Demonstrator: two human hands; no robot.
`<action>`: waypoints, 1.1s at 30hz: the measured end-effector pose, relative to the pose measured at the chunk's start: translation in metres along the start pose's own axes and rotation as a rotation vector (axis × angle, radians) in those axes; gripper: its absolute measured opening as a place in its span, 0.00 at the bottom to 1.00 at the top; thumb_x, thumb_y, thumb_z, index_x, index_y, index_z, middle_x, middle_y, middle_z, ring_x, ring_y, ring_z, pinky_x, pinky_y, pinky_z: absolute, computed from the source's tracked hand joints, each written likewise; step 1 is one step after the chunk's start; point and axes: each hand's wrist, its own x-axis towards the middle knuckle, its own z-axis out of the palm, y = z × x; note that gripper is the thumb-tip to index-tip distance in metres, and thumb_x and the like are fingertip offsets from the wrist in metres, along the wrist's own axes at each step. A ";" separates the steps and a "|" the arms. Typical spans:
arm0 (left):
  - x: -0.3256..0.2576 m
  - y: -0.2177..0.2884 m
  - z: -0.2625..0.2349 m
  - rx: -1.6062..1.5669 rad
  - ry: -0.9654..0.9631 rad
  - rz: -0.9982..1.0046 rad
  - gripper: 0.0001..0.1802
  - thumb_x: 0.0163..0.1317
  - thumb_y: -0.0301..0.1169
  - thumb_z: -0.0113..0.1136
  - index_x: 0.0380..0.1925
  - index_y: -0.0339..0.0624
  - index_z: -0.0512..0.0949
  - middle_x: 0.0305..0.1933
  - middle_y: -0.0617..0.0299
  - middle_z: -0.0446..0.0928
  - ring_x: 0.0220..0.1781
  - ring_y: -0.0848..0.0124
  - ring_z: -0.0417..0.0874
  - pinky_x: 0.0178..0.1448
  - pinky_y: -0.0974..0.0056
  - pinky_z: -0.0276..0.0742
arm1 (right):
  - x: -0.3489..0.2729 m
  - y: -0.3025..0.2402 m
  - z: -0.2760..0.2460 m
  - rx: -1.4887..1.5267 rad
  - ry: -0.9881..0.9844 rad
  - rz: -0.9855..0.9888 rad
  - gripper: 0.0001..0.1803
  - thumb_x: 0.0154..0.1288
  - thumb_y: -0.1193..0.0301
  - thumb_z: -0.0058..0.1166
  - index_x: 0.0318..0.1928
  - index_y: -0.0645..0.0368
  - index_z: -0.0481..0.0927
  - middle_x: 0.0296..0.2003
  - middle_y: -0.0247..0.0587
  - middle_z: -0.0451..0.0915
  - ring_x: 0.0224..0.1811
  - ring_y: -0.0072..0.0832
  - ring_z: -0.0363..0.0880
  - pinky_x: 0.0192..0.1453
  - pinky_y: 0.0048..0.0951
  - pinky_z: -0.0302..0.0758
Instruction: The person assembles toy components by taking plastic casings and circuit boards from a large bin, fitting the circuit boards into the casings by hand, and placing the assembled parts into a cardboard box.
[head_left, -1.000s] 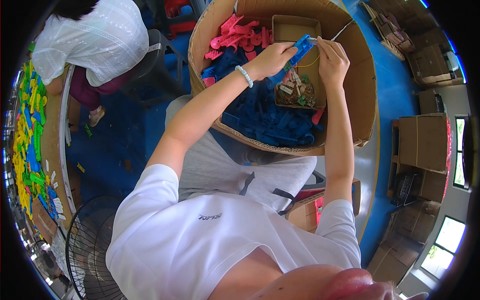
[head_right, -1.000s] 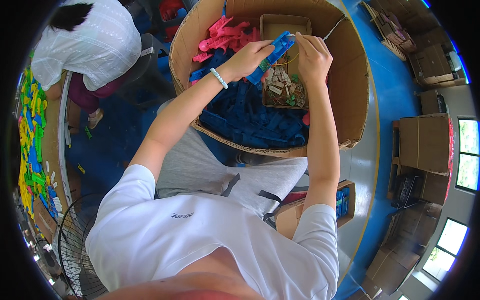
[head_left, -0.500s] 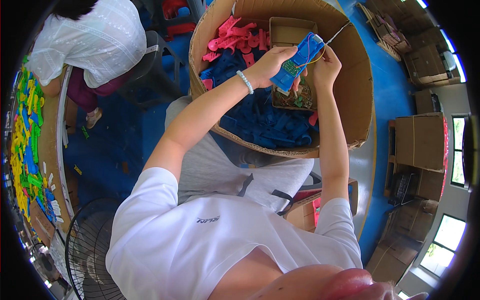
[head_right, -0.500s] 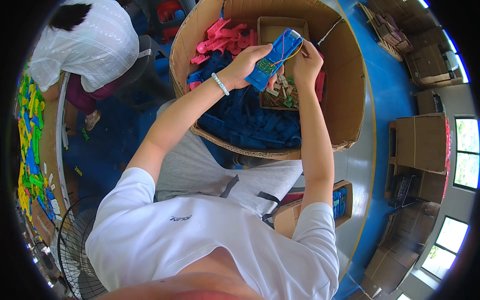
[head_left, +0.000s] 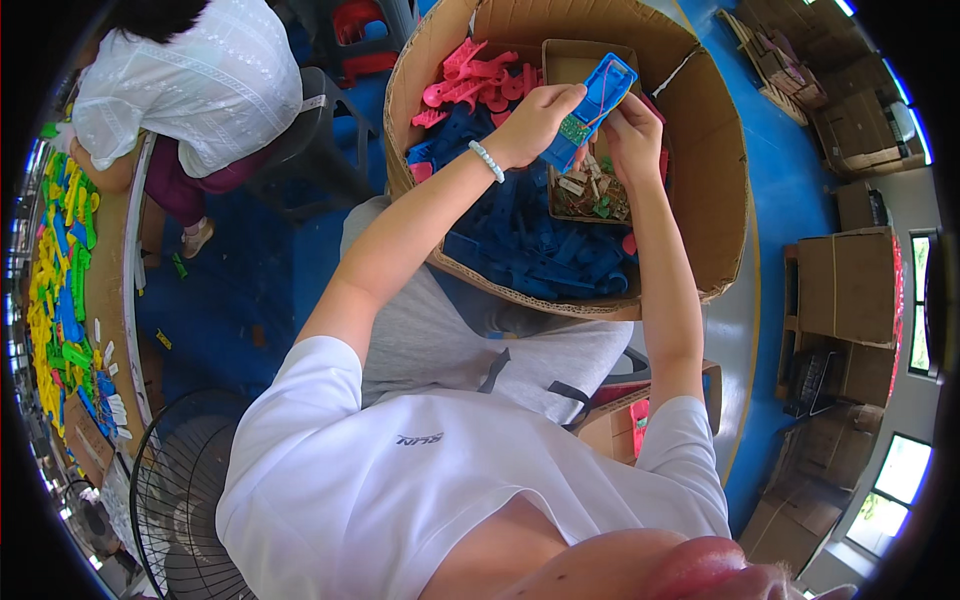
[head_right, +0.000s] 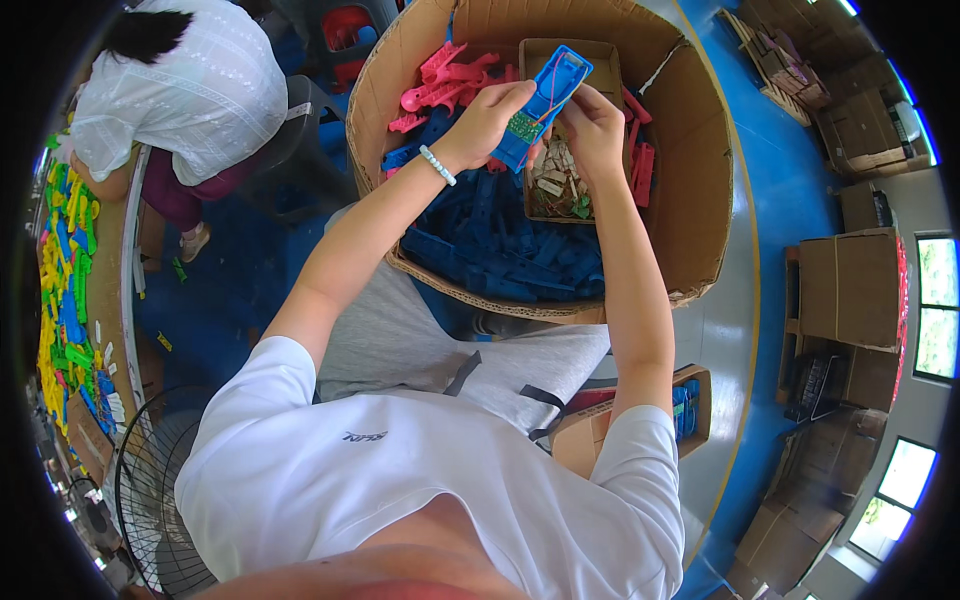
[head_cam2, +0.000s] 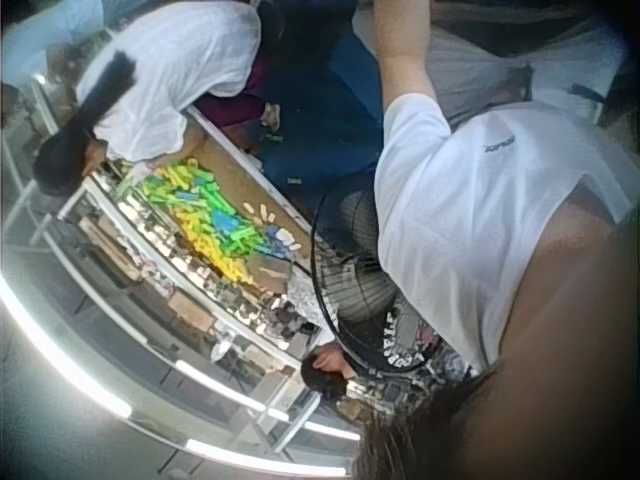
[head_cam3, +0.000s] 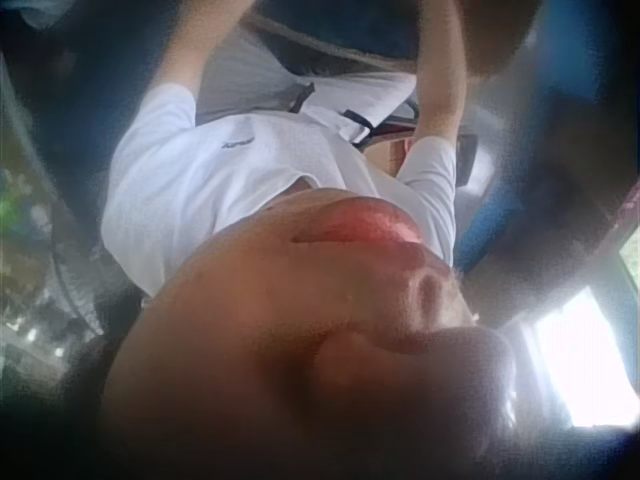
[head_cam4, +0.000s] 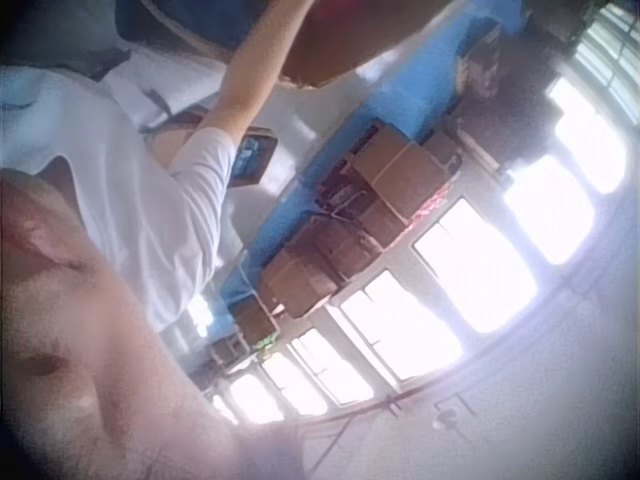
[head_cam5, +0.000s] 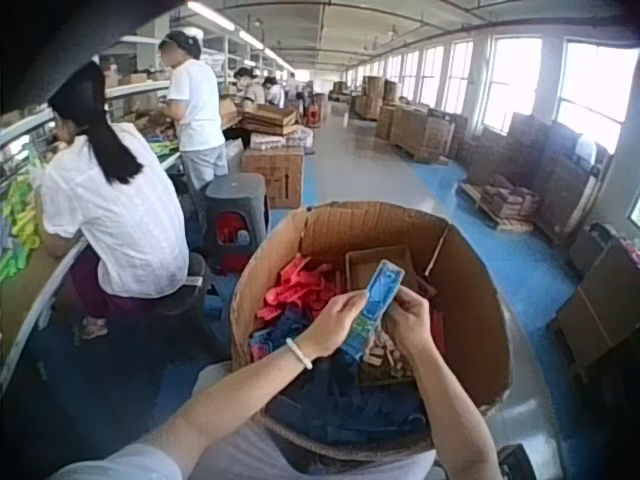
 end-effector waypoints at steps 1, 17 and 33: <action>0.001 0.000 0.001 0.003 -0.002 0.000 0.22 0.73 0.46 0.43 0.40 0.35 0.72 0.28 0.54 0.77 0.21 0.68 0.80 0.24 0.63 0.79 | 0.002 -0.003 -0.006 0.002 0.001 -0.003 0.11 0.64 0.83 0.49 0.46 0.72 0.77 0.42 0.43 0.81 0.42 0.29 0.79 0.51 0.32 0.76; 0.000 -0.002 0.007 -0.247 -0.076 -0.055 0.26 0.73 0.49 0.40 0.43 0.34 0.73 0.28 0.48 0.77 0.20 0.65 0.79 0.23 0.62 0.79 | -0.002 -0.003 0.001 -0.268 0.117 -0.172 0.12 0.64 0.81 0.55 0.48 0.70 0.79 0.41 0.43 0.83 0.42 0.27 0.82 0.48 0.27 0.79; 0.000 0.001 0.002 0.043 -0.005 0.074 0.24 0.74 0.45 0.40 0.37 0.34 0.74 0.28 0.53 0.78 0.21 0.67 0.80 0.25 0.63 0.79 | -0.002 -0.008 -0.003 0.068 -0.165 0.184 0.15 0.60 0.83 0.42 0.45 0.70 0.79 0.34 0.42 0.81 0.29 0.28 0.76 0.37 0.28 0.75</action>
